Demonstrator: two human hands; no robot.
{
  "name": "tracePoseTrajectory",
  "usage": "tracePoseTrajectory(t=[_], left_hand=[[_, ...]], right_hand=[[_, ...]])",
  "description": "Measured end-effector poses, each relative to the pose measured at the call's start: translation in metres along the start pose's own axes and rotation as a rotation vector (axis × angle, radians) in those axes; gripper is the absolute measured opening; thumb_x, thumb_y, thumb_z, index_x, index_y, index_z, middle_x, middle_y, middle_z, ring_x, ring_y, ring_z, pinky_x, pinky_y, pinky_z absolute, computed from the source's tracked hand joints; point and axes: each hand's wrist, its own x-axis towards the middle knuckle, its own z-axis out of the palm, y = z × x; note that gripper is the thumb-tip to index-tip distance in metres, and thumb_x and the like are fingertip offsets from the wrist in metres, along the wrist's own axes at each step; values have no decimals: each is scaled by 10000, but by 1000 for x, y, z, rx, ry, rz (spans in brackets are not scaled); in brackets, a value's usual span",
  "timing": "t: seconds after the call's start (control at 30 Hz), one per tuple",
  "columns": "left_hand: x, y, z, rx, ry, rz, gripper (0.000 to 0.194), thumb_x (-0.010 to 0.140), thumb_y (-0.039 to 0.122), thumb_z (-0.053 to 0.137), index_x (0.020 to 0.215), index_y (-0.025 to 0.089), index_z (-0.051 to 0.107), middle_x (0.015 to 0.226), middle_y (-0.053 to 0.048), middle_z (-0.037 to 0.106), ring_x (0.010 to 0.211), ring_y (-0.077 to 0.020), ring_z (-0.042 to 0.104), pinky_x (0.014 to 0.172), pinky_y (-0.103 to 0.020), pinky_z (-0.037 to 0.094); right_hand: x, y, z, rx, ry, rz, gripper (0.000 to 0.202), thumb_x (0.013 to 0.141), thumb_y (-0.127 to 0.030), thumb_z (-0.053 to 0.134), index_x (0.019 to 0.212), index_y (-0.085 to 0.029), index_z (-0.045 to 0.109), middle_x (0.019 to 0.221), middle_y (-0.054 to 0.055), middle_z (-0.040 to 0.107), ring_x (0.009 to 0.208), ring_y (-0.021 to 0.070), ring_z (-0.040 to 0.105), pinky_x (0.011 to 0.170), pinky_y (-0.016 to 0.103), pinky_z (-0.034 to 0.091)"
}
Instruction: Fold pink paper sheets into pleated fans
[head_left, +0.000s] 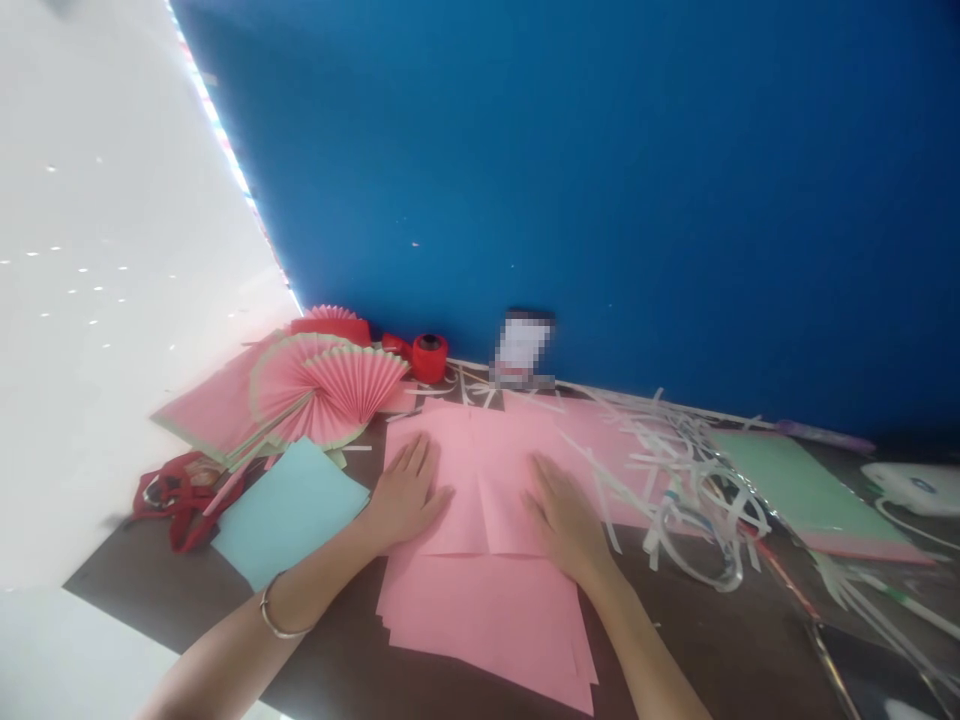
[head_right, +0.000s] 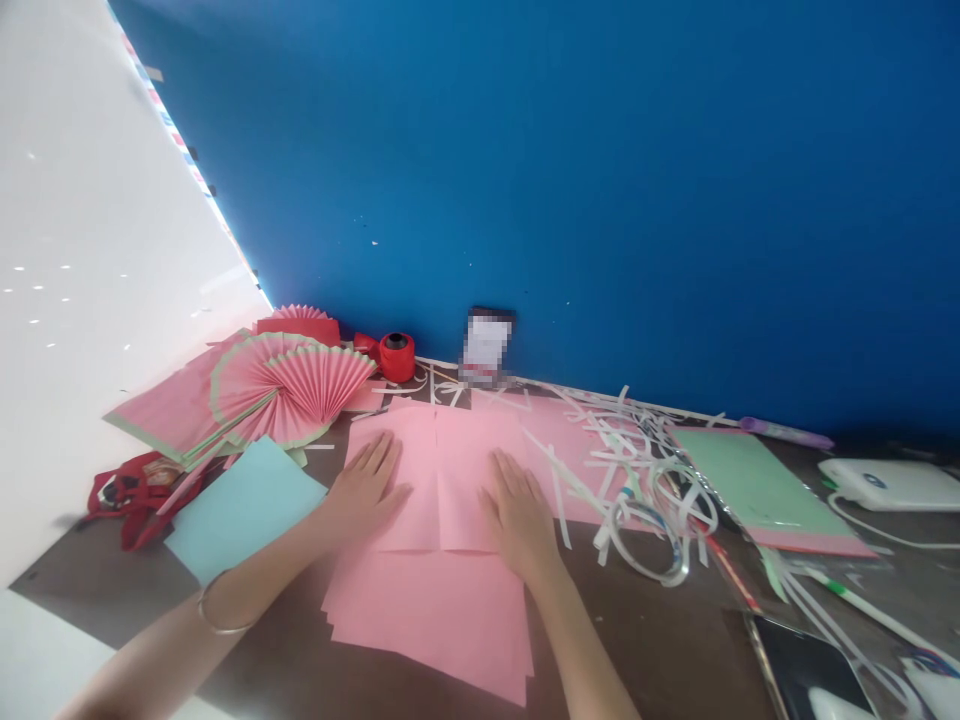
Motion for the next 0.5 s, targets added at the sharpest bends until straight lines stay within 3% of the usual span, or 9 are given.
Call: tracePoseTrajectory(t=[0.3, 0.5], left_hand=[[-4, 1, 5, 13, 29, -30, 641, 892, 487, 248, 1389, 85, 192, 1445, -162, 221, 1340, -259, 177, 1077, -414, 214], [-1, 2, 2, 22, 63, -20, 657, 878, 520, 279, 1366, 81, 261, 1428, -164, 266, 1331, -269, 205, 1065, -425, 249]], right_hand=[[-1, -2, -1, -1, 3, 35, 565, 903, -363, 234, 1421, -156, 141, 1425, 94, 314, 1301, 232, 287, 1052, 451, 262], [-1, 2, -5, 32, 36, -18, 600, 893, -407, 268, 1424, -167, 124, 1435, 92, 293, 1304, 239, 282, 1057, 457, 258]])
